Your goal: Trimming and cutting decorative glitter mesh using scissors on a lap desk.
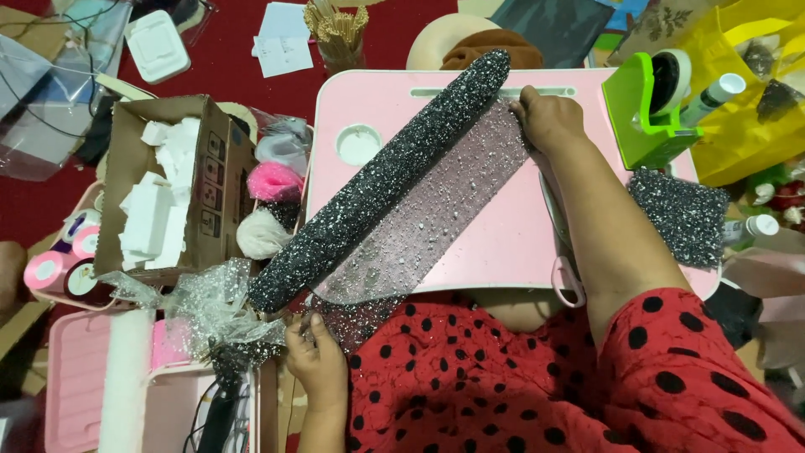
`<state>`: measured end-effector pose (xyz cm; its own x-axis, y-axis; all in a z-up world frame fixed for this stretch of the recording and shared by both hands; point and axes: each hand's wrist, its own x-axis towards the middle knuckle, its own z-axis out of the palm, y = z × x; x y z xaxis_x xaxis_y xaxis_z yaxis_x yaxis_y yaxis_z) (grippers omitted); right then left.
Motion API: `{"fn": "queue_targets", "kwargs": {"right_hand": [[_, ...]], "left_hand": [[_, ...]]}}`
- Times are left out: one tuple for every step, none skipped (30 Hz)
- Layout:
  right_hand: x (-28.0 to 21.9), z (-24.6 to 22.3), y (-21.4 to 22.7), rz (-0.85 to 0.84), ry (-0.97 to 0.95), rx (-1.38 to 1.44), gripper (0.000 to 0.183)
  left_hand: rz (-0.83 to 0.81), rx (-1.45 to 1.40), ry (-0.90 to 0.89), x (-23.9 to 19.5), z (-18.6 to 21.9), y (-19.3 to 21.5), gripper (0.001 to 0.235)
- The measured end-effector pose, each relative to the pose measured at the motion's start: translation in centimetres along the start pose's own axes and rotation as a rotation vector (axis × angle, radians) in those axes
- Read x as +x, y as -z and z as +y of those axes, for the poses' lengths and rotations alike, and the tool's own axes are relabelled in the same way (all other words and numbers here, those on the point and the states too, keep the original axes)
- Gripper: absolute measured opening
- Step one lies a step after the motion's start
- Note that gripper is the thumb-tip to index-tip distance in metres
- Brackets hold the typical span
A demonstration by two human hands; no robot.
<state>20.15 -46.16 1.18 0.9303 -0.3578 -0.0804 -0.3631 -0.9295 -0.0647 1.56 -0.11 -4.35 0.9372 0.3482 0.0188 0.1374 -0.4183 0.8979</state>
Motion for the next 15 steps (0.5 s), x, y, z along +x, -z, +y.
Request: {"fn": "queue_targets", "kwargs": {"right_hand": [[-0.1, -0.1, 0.1, -0.007, -0.010, 0.007, 0.037], [0.0, 0.0, 0.1, -0.008, -0.009, 0.007, 0.037], [0.0, 0.1, 0.0, -0.003, -0.004, -0.002, 0.038], [0.1, 0.1, -0.1, 0.002, 0.001, -0.010, 0.038], [0.2, 0.1, -0.2, 0.001, 0.001, -0.010, 0.038], [0.2, 0.1, -0.2, 0.002, 0.002, -0.024, 0.038], [0.2, 0.0, -0.2, 0.003, 0.002, -0.038, 0.038], [0.4, 0.2, -0.5, 0.002, 0.003, -0.038, 0.038], [0.6, 0.4, -0.8, 0.023, 0.018, -0.054, 0.038], [0.8, 0.5, -1.0, 0.044, 0.032, -0.071, 0.038], [0.7, 0.4, -0.8, 0.045, 0.032, -0.070, 0.038], [0.6, 0.2, -0.5, 0.028, 0.020, -0.057, 0.039], [0.3, 0.0, -0.3, 0.009, 0.008, -0.046, 0.041], [0.5, 0.2, -0.5, 0.008, 0.007, -0.045, 0.041], [0.7, 0.3, -0.7, 0.024, 0.014, -0.060, 0.041]], "left_hand": [[0.034, 0.019, -0.055, 0.1, -0.5, -0.2, 0.012], [0.034, 0.020, -0.055, 0.1, -0.6, -0.2, 0.012], [0.034, 0.014, -0.047, 0.1, -0.7, -0.2, 0.013], [0.034, 0.008, -0.040, 0.1, -0.7, -0.2, 0.014], [0.034, 0.010, -0.039, 0.1, -0.5, -0.2, 0.014], [0.027, 0.014, -0.034, 0.0, -0.2, -0.1, 0.015], [0.020, 0.018, -0.029, 0.0, 0.1, 0.0, 0.016], [0.020, 0.019, -0.029, 0.0, 0.0, 0.0, 0.016], [0.011, 0.001, -0.028, 0.0, 0.0, -0.1, 0.016], [0.002, -0.016, -0.027, 0.1, 0.0, -0.2, 0.016], [0.002, -0.017, -0.029, 0.1, 0.1, -0.2, 0.016], [-0.005, -0.026, 0.009, 0.2, 0.1, -0.2, 0.014], [-0.014, -0.033, 0.048, 0.2, 0.2, -0.2, 0.013], [-0.015, -0.033, 0.048, 0.2, 0.3, -0.1, 0.013], [-0.011, -0.036, 0.064, 0.2, 0.5, -0.1, 0.013]]}}
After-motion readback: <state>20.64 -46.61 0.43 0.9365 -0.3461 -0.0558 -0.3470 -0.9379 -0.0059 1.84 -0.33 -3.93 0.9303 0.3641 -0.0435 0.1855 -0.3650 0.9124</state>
